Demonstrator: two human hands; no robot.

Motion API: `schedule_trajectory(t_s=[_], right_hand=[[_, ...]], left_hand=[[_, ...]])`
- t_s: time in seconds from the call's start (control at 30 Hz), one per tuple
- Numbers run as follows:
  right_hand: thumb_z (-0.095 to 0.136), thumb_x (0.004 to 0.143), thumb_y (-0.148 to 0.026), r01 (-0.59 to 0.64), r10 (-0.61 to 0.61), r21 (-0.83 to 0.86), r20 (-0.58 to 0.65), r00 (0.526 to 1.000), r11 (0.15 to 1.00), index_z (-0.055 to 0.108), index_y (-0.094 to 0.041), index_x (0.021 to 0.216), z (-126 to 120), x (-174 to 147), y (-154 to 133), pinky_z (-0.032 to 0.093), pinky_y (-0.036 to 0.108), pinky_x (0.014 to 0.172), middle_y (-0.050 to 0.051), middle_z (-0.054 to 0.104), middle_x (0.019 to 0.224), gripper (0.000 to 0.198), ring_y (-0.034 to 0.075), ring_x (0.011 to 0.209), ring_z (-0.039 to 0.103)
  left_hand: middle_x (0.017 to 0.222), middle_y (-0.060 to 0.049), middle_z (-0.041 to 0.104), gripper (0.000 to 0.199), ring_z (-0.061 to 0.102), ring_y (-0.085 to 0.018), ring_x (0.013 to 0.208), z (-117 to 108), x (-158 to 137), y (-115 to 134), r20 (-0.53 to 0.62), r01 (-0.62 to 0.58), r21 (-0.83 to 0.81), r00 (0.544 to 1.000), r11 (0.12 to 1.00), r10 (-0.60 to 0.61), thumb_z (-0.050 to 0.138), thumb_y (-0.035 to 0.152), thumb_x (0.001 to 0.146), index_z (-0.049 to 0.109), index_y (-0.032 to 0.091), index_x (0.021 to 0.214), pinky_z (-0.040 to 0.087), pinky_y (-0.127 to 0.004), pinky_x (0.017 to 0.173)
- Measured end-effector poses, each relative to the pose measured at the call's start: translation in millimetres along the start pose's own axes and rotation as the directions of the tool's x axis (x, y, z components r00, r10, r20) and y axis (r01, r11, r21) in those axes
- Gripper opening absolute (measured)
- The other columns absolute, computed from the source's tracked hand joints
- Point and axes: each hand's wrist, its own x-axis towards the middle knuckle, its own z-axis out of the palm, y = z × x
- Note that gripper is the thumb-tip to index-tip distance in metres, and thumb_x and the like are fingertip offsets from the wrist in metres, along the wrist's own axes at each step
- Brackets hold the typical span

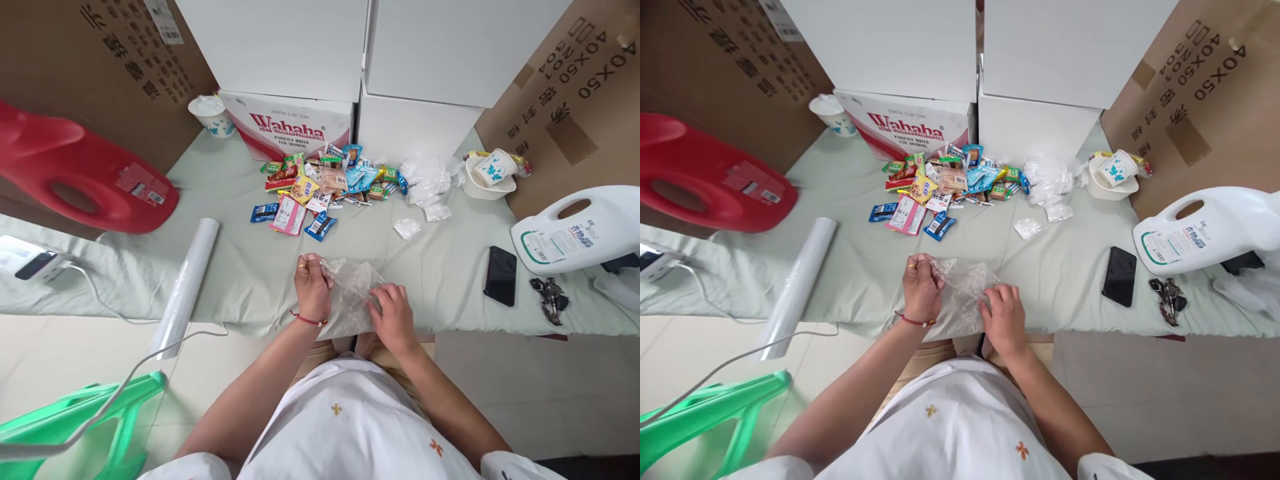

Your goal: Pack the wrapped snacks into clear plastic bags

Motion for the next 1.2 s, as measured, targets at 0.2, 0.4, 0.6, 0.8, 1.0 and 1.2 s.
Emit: schedule_trajectory(t_s=[0.2,0.4,0.6,0.8,1.0,1.2], right_hand=[[0.058,0.093,-0.039,-0.202,0.182,0.314,0.091,0.979,0.928,0.069,-0.023,0.092,-43.4,38.9,33.0,0.057,0.041,0.080,0.010,0.063,0.104,0.019,0.025,0.096,0.064],[0.068,0.081,-0.049,-0.542,0.236,0.509,0.546,0.804,0.669,0.060,-0.021,0.092,-67.8,93.1,48.1,0.033,0.020,0.040,-0.006,0.057,0.063,0.031,0.008,0.043,0.045],[0.073,0.074,-0.043,-0.637,0.409,0.587,0.488,0.771,0.501,0.060,-0.021,0.087,-24.2,104.7,45.1,0.025,0.019,0.035,-0.008,0.054,0.057,0.029,0.006,0.039,0.039],[0.077,0.073,-0.039,-0.676,0.382,0.584,0.558,0.736,0.450,0.062,-0.021,0.085,-4.7,106.4,42.1,0.025,0.018,0.035,-0.006,0.057,0.057,0.026,0.006,0.040,0.040],[0.085,0.070,-0.036,-0.523,0.349,0.699,0.393,0.851,0.488,0.065,-0.020,0.087,-43.6,176.1,71.3,0.045,0.021,0.052,-0.002,0.064,0.071,0.031,0.009,0.056,0.054],[0.050,0.098,-0.060,-0.228,0.321,0.503,-0.105,0.941,0.834,0.065,-0.017,0.097,-53.0,141.8,67.3,0.053,0.036,0.088,0.010,0.066,0.098,0.046,0.020,0.094,0.061]], left_hand=[[0.054,0.009,0.036,0.039,0.035,-0.008,0.044,-40.9,13.4,21.4,0.271,0.000,0.417,0.955,0.909,-0.124,0.068,0.059,0.087,0.056,0.022,0.081,0.035,-0.019,0.041],[0.057,0.008,0.039,0.031,0.038,-0.011,0.047,-49.8,41.7,46.2,0.362,-0.053,0.642,0.901,0.765,-0.241,0.063,0.052,0.090,0.060,0.021,0.085,0.033,-0.023,0.046],[0.089,-0.004,0.062,0.007,0.057,-0.017,0.078,-47.5,9.9,57.2,0.290,-0.564,0.666,0.799,0.489,0.527,0.059,0.026,0.095,0.064,0.022,0.092,0.047,-0.030,0.077],[0.108,-0.012,0.074,0.016,0.067,-0.028,0.108,-34.4,-28.2,1.2,0.680,-0.700,0.643,0.709,0.312,0.189,0.058,0.028,0.094,0.073,0.024,0.095,0.043,-0.048,0.105],[0.161,-0.017,0.044,0.050,0.038,-0.034,0.151,-37.7,-12.3,-31.0,0.719,-0.721,0.692,0.693,-0.043,-0.052,0.044,0.038,0.103,0.052,0.023,0.150,0.011,-0.069,0.123],[0.165,-0.019,0.036,0.060,0.035,-0.036,0.153,-36.3,-16.3,-31.5,0.720,-0.724,0.681,0.690,-0.115,-0.076,0.039,0.045,0.104,0.042,0.020,0.158,0.003,-0.075,0.121]])
